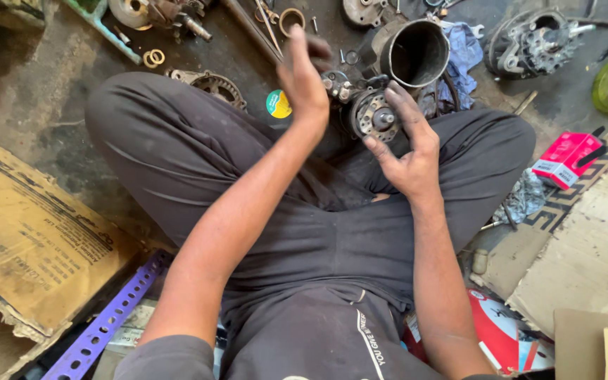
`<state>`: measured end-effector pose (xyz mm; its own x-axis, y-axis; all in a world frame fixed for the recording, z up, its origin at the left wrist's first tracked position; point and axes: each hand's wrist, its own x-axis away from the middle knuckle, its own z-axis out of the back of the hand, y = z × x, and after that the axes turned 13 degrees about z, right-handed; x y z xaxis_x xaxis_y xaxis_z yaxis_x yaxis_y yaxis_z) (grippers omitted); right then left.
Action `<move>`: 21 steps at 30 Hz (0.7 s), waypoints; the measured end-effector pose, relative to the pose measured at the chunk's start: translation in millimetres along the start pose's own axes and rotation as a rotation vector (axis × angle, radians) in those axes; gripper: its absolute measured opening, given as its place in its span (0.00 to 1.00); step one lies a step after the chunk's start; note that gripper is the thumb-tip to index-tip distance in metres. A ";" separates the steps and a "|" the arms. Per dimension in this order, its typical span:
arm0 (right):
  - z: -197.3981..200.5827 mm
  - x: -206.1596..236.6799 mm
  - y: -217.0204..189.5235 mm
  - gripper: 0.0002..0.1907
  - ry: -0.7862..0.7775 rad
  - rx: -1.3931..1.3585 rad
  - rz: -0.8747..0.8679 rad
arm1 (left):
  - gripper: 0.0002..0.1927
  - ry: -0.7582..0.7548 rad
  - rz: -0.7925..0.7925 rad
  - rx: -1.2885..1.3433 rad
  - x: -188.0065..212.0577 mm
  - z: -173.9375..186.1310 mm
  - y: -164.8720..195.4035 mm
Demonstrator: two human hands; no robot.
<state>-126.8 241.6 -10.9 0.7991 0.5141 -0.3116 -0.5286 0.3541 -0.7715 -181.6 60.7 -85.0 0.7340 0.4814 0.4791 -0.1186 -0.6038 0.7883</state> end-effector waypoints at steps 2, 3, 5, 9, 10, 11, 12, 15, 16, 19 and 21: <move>1.6 0.9 7.0 0.35 -0.004 -0.087 -0.038 | 0.31 -0.108 0.069 0.008 3.4 3.9 -7.0; 3.0 3.8 9.6 0.36 0.003 -0.177 -0.098 | 0.31 -0.183 0.110 0.025 4.8 6.2 -10.6; 5.8 7.6 17.5 0.37 0.020 -0.348 -0.212 | 0.32 -0.301 0.150 -0.013 0.6 8.3 -15.5; 6.0 17.2 31.2 0.40 0.059 -0.511 -0.243 | 0.33 -0.423 0.193 -0.100 -20.3 5.4 -21.4; 5.2 19.3 34.3 0.41 0.075 -0.536 -0.250 | 0.33 -0.453 0.212 -0.090 -23.8 4.5 -23.2; 5.2 20.6 37.2 0.41 0.093 -0.560 -0.257 | 0.34 -0.463 0.208 -0.123 -26.2 4.2 -24.4; 4.5 21.9 40.0 0.42 0.090 -0.569 -0.250 | 0.34 -0.475 0.203 -0.156 -28.4 4.6 -26.0; 3.6 24.5 46.8 0.42 0.077 -0.609 -0.259 | 0.37 -0.409 0.121 -0.349 -30.6 10.1 -30.4; 3.5 24.6 48.7 0.42 0.073 -0.630 -0.274 | 0.39 -0.375 0.081 -0.431 -31.8 12.0 -30.3; 4.4 22.0 52.4 0.42 0.032 -0.676 -0.309 | 0.41 -0.334 0.166 -0.504 -35.8 16.0 -29.0; 6.4 19.6 57.1 0.42 0.002 -0.702 -0.329 | 0.41 -0.348 0.171 -0.540 -39.5 18.4 -28.2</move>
<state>-143.2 276.9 -57.5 0.8844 0.4668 -0.0063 0.0407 -0.0905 -0.9951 -194.9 47.0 -133.2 0.8375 0.1196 0.5333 -0.5044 -0.2063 0.8385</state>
